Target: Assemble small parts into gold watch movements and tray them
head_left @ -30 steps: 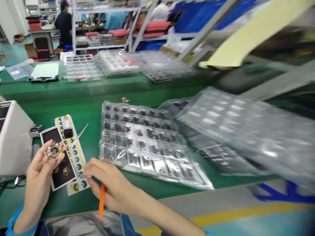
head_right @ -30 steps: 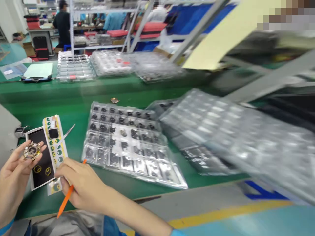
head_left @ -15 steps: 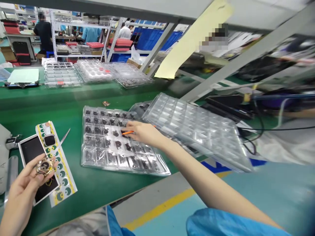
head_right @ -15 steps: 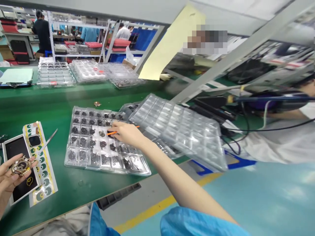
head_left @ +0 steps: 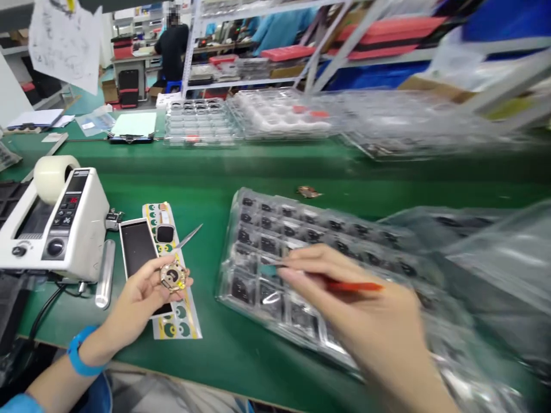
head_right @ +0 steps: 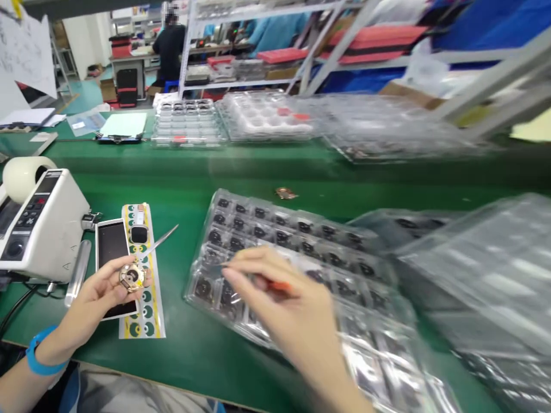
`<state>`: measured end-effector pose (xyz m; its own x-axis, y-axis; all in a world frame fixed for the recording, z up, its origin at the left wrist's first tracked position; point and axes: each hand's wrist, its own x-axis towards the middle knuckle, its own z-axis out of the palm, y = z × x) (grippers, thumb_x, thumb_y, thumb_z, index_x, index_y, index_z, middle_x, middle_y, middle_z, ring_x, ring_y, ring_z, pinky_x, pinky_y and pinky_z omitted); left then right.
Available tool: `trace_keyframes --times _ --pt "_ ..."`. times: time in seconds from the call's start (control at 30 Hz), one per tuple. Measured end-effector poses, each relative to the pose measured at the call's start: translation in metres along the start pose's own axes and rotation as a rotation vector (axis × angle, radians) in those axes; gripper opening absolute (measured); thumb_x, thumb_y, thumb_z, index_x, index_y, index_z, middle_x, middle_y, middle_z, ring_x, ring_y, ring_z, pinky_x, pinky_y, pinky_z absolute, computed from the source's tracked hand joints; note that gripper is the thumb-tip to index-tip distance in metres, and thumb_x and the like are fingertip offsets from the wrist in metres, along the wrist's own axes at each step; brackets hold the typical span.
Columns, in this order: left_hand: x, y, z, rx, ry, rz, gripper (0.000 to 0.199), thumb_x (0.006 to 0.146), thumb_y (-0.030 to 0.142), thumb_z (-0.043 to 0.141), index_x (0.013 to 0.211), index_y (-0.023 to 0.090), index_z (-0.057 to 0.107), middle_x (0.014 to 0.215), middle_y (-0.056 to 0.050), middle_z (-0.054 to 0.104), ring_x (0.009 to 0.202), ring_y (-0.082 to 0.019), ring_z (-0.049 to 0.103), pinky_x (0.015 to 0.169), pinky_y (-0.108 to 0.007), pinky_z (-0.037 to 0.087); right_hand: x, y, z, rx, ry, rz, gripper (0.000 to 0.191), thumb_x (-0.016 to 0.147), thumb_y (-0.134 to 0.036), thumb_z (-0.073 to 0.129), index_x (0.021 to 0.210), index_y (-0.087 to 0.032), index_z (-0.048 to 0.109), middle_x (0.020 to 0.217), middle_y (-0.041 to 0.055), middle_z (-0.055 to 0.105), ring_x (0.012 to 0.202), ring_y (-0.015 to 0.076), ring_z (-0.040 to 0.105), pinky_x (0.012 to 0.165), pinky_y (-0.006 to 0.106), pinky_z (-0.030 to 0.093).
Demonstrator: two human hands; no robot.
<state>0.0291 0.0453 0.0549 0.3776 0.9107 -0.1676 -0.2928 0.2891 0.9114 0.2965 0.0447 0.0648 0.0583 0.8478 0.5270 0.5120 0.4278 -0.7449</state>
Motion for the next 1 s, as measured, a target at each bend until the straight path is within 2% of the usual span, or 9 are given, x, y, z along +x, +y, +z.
trace_keyframes --times 0.1,0.23,0.53,0.73,0.87,1.0 --pt "0.0 -0.002 0.001 0.005 -0.03 0.02 0.047 0.085 0.034 0.07 0.13 0.021 0.061 0.112 -0.014 0.073 0.11 -0.026 0.067 0.097 -0.039 0.052 0.0 -0.026 0.043 0.197 -0.151 0.125 0.014 0.084 -0.028 0.068 0.071 -0.024 0.071 0.076 0.0041 0.063 0.061 0.0151 0.055 0.046 0.027 0.039" --pt "0.0 -0.003 0.002 0.009 -0.06 0.029 0.046 0.086 0.035 0.07 0.129 0.022 0.061 0.11 -0.011 0.074 0.099 -0.02 0.069 0.094 -0.035 0.053 0.004 -0.033 0.071 0.296 -0.277 0.224 0.015 0.081 -0.026 0.067 0.067 -0.021 0.07 0.077 0.0038 0.062 0.059 0.0127 0.051 0.049 0.025 0.039" --pt "-0.002 -0.004 0.004 0.057 -0.064 0.008 0.039 0.089 0.026 0.066 0.127 0.025 0.063 0.118 -0.008 0.07 0.099 -0.018 0.068 0.091 -0.029 0.055 -0.004 -0.039 0.081 0.297 -0.283 0.259 0.016 0.082 -0.024 0.064 0.068 -0.021 0.07 0.078 0.0036 0.064 0.059 0.0125 0.053 0.047 0.023 0.039" --pt "-0.002 -0.003 0.006 0.033 -0.07 0.003 0.035 0.09 0.019 0.064 0.124 0.026 0.064 0.115 -0.005 0.072 0.099 -0.015 0.068 0.091 -0.025 0.055 -0.005 -0.039 0.081 0.302 -0.255 0.272 0.015 0.081 -0.022 0.063 0.068 -0.021 0.071 0.077 0.0028 0.066 0.057 0.0113 0.052 0.046 0.023 0.039" --pt "-0.002 -0.001 0.007 0.053 -0.049 -0.013 0.036 0.088 0.02 0.066 0.124 0.024 0.063 0.12 -0.007 0.07 0.106 -0.017 0.067 0.091 -0.027 0.055 -0.009 -0.039 0.084 0.281 -0.211 0.252 0.015 0.081 -0.02 0.064 0.067 -0.021 0.069 0.077 0.0026 0.066 0.06 0.0126 0.055 0.048 0.023 0.041" --pt "-0.001 0.0 0.009 0.072 -0.043 -0.023 0.036 0.087 0.023 0.067 0.123 0.022 0.062 0.115 -0.008 0.072 0.101 -0.019 0.069 0.092 -0.03 0.055 -0.014 -0.04 0.089 0.256 -0.135 0.196 0.015 0.082 -0.015 0.064 0.069 -0.022 0.066 0.08 0.0009 0.066 0.06 0.0111 0.055 0.05 0.023 0.044"
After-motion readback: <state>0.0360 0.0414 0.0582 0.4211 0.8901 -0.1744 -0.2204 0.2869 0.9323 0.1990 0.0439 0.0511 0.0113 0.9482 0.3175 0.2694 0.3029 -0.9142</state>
